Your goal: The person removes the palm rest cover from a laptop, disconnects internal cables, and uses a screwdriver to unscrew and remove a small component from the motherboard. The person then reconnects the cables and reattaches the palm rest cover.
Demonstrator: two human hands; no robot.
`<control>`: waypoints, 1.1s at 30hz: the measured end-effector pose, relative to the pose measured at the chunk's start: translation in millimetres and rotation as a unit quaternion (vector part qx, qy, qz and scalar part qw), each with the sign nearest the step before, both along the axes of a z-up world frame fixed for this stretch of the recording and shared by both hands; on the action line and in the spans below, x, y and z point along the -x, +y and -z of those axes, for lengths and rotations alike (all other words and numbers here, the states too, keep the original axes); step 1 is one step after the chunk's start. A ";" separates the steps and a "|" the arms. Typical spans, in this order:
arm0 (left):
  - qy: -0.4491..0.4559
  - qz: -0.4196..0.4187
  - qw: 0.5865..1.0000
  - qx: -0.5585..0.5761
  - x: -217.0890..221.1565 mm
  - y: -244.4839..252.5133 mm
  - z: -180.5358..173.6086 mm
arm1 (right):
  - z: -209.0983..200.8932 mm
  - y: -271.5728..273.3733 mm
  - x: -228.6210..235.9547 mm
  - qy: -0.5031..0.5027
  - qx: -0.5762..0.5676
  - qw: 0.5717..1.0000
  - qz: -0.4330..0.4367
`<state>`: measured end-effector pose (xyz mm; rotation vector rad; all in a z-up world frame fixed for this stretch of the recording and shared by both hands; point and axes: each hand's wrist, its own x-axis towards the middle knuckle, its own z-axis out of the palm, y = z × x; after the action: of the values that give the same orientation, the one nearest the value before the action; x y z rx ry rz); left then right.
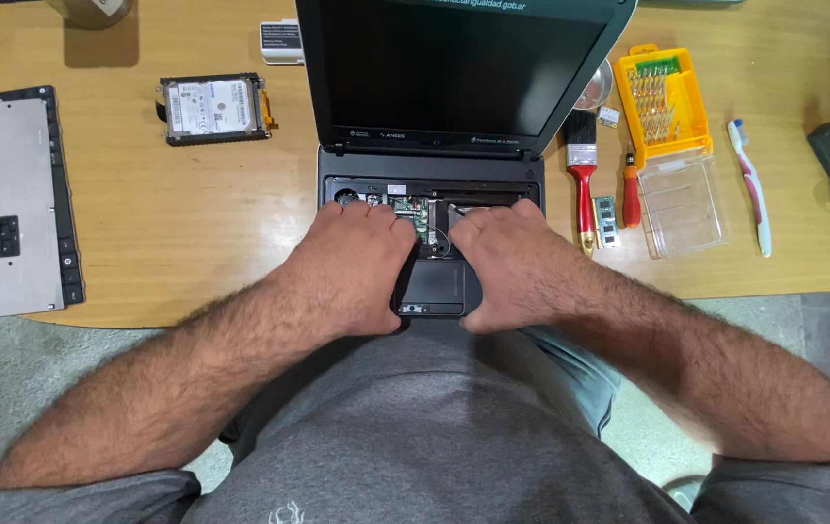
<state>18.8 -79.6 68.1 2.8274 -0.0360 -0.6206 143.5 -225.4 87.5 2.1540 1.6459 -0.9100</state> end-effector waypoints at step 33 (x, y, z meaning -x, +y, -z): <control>0.078 0.044 0.995 -0.040 10.1 -0.7 -33.9 | 32.1 -24.2 -3.5 -0.017 -0.110 0.992 -0.059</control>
<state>8.7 -80.3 101.9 2.8559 -0.1114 -0.8796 147.0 -249.6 55.4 2.1662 1.9128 -0.6834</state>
